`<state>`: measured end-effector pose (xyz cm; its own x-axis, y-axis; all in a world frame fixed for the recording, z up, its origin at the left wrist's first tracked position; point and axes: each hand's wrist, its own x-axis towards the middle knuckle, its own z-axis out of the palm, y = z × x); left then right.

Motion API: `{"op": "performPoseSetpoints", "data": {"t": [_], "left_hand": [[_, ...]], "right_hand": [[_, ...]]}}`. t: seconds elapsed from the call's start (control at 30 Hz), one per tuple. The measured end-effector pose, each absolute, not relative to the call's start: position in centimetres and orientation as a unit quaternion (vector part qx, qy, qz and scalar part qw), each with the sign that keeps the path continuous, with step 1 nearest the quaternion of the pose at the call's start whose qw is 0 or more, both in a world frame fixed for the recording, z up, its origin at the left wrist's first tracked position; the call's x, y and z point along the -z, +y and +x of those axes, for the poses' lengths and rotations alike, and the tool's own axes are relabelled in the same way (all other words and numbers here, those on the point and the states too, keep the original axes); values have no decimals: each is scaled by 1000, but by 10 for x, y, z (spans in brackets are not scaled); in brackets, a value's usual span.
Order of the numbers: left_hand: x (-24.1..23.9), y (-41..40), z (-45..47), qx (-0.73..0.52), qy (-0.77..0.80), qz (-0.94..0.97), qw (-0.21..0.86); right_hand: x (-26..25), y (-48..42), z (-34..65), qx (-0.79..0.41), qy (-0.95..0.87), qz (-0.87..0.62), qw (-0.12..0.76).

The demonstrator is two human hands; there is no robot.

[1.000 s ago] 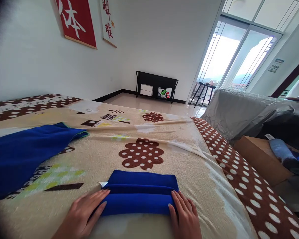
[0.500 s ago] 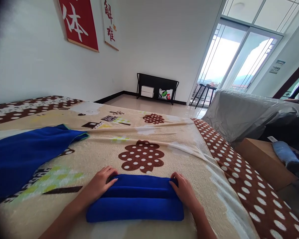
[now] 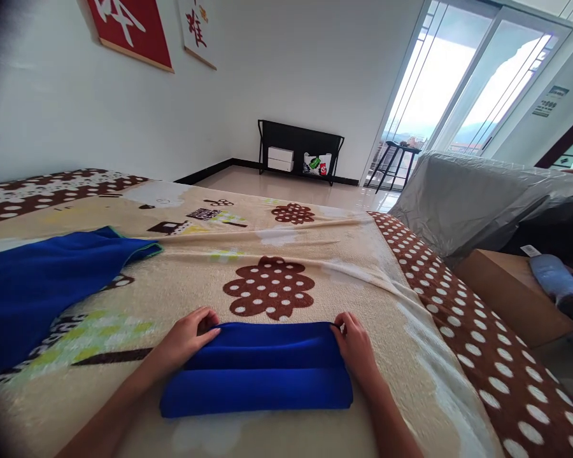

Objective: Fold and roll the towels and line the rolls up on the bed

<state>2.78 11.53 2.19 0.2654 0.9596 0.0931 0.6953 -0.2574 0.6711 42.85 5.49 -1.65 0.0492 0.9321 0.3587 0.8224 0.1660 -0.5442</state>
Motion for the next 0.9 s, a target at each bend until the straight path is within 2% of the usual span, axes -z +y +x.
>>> {"op": "performPoseSetpoints", "data": {"t": [0.6,0.9], "left_hand": [[-25,113,27,-288,547,737,273],[-17,119,32,-339,563,733,173]], "right_hand": [[11,55,422,-66,-669,-643,367],[14,56,423,-36,-677,-642,358]]}}
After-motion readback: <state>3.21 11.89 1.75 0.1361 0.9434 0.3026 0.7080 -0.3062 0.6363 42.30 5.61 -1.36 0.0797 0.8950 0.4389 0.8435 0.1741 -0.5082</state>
